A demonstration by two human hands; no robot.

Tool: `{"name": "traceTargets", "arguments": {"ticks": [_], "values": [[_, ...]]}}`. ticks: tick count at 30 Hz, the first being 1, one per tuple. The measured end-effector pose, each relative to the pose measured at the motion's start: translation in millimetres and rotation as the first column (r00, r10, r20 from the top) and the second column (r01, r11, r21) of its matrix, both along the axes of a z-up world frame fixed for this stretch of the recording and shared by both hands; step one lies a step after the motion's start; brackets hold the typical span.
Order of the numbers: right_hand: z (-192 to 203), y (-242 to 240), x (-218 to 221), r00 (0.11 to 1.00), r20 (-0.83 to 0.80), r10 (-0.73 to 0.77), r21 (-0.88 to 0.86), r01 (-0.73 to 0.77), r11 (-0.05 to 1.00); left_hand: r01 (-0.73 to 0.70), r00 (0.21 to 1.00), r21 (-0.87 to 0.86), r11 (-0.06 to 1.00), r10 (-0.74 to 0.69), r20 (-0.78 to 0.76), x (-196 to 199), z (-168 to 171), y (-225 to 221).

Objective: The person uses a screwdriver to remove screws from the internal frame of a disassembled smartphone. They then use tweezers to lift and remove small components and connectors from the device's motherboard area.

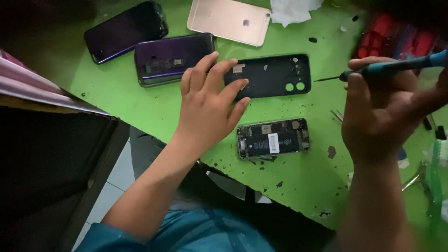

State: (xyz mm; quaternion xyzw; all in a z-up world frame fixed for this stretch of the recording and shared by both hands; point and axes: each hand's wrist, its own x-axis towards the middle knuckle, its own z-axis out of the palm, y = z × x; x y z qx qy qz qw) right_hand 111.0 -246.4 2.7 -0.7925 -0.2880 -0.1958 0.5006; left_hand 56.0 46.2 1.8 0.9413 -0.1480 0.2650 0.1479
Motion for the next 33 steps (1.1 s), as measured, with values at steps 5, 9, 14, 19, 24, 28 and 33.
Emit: {"name": "traceTargets", "arguments": {"ticks": [5,9,14,19,24,28,33], "values": [[3,2,3,0.996,0.069,0.057,0.001,-0.057,0.998,0.000,1.000,0.005,1.000,0.000,-0.014,0,-1,0],[3,3,-2,1.000,0.011,0.009,0.017,-0.010,1.000,0.022,0.999,0.019,1.000,-0.021,-0.037,0,-1,-1],[6,4,0,0.999,0.038,0.038,0.018,-0.038,0.999,0.008,0.999,0.036,0.999,-0.006,-0.054,-1,0,-2],[6,6,1,0.996,0.065,0.059,0.055,-0.062,0.997,0.008,0.999,0.072,0.997,-0.011,0.043,-3,0,-3],[12,7,6,0.987,0.132,0.095,0.040,-0.101,0.994,-0.017,0.998,0.144,0.989,0.009,0.056,-4,3,-5],[15,6,7,0.985,0.140,0.101,0.025,-0.105,0.994,-0.005,0.998,0.132,0.991,-0.004,0.066,-4,4,-5],[7,2,-4,0.996,-0.007,0.094,0.209,-0.090,0.974,0.046,0.992,-0.184,0.982,-0.023,0.123,7,18,-13]]}}
